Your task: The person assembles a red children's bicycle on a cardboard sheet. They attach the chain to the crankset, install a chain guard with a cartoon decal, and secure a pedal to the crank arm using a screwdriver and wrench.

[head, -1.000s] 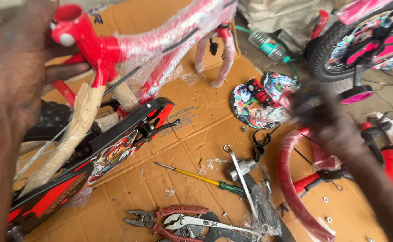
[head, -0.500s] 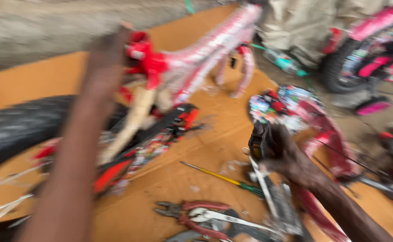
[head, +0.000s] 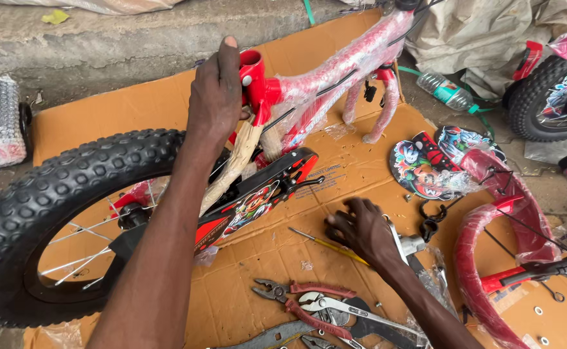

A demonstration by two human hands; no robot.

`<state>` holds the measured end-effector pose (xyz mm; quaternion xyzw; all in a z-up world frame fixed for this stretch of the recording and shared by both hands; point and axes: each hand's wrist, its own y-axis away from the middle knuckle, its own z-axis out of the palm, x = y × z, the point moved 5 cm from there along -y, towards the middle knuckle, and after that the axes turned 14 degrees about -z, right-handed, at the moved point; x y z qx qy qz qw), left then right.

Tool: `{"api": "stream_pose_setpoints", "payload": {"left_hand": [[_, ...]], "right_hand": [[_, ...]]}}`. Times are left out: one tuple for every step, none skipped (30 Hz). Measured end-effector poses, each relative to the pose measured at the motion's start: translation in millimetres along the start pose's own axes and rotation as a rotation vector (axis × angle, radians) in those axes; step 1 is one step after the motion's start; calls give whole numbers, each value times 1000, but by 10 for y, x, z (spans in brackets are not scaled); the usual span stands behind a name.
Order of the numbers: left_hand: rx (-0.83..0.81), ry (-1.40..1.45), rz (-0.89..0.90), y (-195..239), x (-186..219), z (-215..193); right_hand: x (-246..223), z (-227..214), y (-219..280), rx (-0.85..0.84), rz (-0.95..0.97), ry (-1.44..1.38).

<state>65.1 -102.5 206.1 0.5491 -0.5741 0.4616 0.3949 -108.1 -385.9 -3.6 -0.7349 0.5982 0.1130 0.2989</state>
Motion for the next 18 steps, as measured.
{"api": "stream_pose_setpoints", "payload": {"left_hand": [[48,-47,86,-11,11,-6],[95,-94,172,-25,29,-25],[129,-119,148,-40,-14,-22],[163,-144,124,-47,-50,-16],[202,-168,100,-56,-71,-18],[144,-83,50,-62,-104,12],[88,-5,0,-60,-127,16],[31,73,-50,-55,-138,28],[27,65,-50,-45,-112,24],[22,57,-50,-30,-85,21],[22,54,-52,-10,-63,23],[43,20,-27,10,-30,25],[70,-17,0,18,7,14],[97,-55,27,19,37,-6],[94,-38,19,20,35,-13],[91,-21,11,19,28,-11],[85,-2,2,23,13,-13],[87,-17,-29,23,-20,-30]], "right_hand": [[-51,33,-133,41,-25,-24],[-2,128,-254,7,144,-129],[63,219,-314,-28,321,-232],[63,304,-414,-48,327,-364],[66,387,-539,-68,326,-496],[84,448,-636,-87,325,-628],[128,522,-696,-110,401,-709],[169,592,-734,-132,477,-789],[199,663,-740,-154,551,-871],[213,709,-735,-138,589,-995],[231,726,-733,-125,623,-1113],[231,735,-737,-112,657,-1232],[222,704,-802,-56,600,-1209],[189,672,-859,1,543,-1186],[129,650,-887,58,492,-1164],[36,574,-968,141,331,-1099],[-63,469,-1057,221,172,-1028],[-181,364,-1110,297,12,-954]]}}
